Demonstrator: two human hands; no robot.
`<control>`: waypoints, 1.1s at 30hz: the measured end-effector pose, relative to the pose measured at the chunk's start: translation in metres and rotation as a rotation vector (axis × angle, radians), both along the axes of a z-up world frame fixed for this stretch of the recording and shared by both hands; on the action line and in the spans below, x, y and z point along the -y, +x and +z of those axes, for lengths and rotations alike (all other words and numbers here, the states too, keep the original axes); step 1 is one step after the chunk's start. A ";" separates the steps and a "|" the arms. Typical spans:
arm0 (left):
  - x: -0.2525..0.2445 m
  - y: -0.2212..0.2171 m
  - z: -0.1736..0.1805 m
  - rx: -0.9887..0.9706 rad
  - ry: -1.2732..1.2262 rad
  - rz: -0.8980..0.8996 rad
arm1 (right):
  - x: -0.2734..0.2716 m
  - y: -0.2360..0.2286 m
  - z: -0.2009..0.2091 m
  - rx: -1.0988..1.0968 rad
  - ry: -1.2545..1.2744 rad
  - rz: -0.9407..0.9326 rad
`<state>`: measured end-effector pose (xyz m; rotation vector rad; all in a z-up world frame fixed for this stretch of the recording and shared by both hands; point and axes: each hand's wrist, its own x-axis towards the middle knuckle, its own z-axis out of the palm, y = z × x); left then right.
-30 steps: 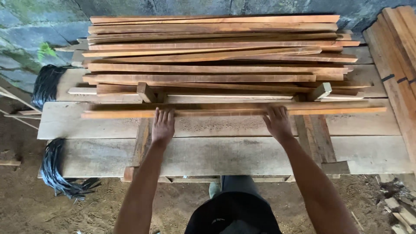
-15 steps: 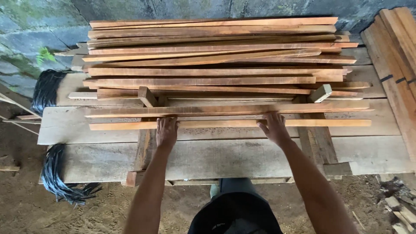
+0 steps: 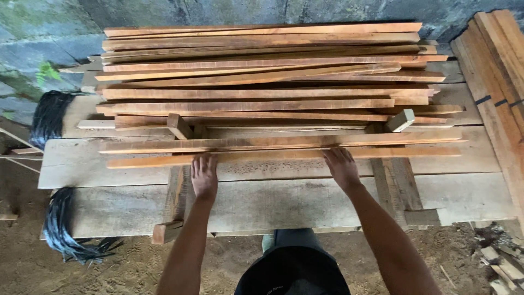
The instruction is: The person arranges long wooden planks on a workbench, aligning them into a neat stack. They use black straps to secure the bundle of planks together and then lift the secured stack to place it on a larger pile of wood.
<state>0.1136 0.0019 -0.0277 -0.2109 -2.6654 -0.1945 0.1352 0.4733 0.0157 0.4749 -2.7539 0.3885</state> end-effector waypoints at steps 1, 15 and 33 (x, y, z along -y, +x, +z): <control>-0.005 -0.002 0.008 0.002 0.002 -0.002 | 0.001 -0.003 0.001 0.002 0.002 -0.002; -0.008 -0.009 0.013 -0.023 0.036 -0.013 | 0.009 -0.018 -0.002 -0.062 0.001 -0.098; -0.011 -0.026 0.005 0.098 0.039 0.016 | 0.010 -0.037 0.003 0.339 0.048 -0.244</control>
